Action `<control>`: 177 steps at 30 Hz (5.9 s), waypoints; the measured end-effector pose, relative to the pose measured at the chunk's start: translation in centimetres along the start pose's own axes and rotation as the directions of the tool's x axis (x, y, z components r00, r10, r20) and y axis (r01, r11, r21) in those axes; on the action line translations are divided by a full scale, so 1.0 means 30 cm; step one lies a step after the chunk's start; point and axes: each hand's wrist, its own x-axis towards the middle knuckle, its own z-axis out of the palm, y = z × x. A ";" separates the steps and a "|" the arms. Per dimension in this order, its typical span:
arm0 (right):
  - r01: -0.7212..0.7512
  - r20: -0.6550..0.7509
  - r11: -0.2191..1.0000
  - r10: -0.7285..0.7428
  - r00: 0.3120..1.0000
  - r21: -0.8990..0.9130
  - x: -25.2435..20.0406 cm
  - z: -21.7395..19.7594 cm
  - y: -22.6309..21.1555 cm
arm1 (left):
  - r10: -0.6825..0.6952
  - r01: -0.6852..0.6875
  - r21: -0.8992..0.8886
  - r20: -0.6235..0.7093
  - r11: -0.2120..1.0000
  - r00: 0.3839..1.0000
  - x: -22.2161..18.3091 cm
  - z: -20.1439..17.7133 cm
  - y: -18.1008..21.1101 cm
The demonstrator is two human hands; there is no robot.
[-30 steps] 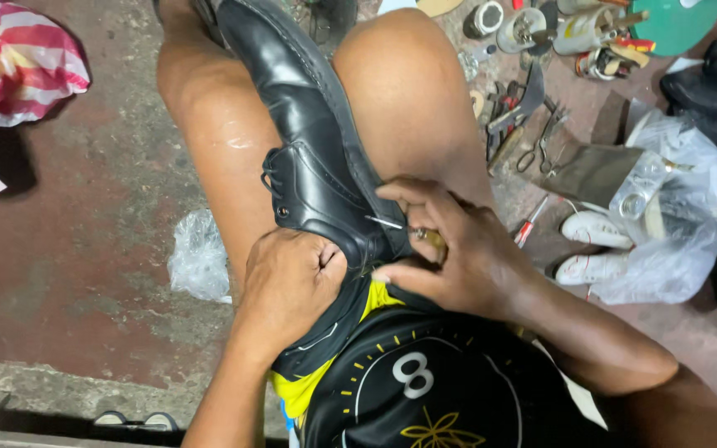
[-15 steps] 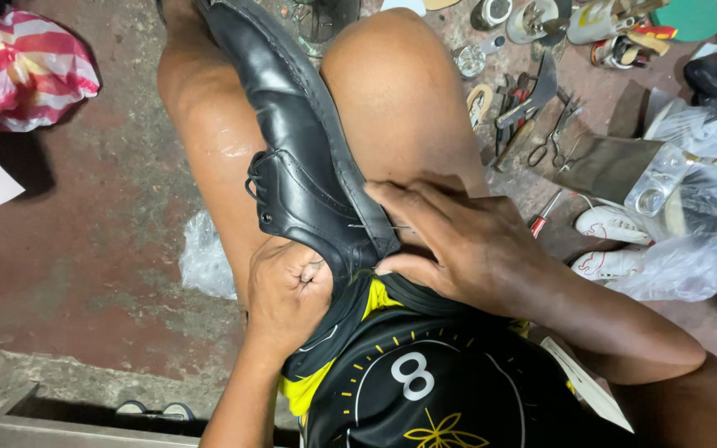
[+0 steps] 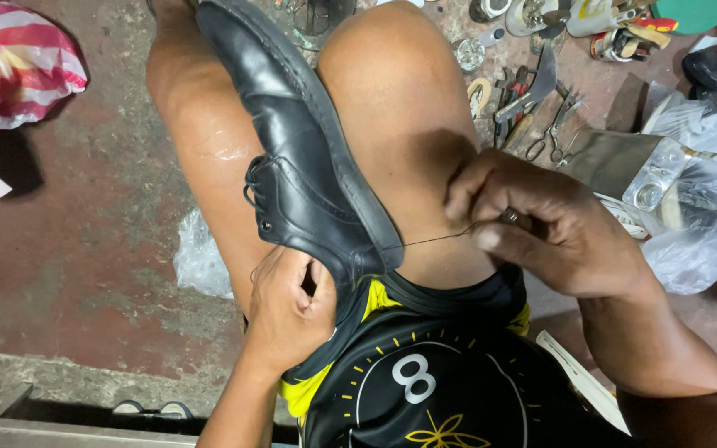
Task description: The person stitches the sole of a black leather shoe using a hand needle and thread, pulling the thread tight through the leather at the side of the shoe.
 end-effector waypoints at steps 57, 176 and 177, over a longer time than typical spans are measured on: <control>-0.082 0.013 0.845 0.105 0.994 -0.529 0.046 0.135 -0.090 | -0.324 0.300 -0.262 -0.051 0.917 0.945 0.031 0.006 0.118; 0.273 0.217 0.718 -0.172 0.961 -0.640 0.108 0.134 -0.037 | -0.398 0.400 0.016 0.148 0.916 0.905 0.066 -0.045 0.065; 0.247 0.206 0.713 -0.146 0.968 -0.657 0.102 0.138 -0.056 | -0.398 0.390 0.080 0.141 0.917 0.907 0.065 -0.044 0.071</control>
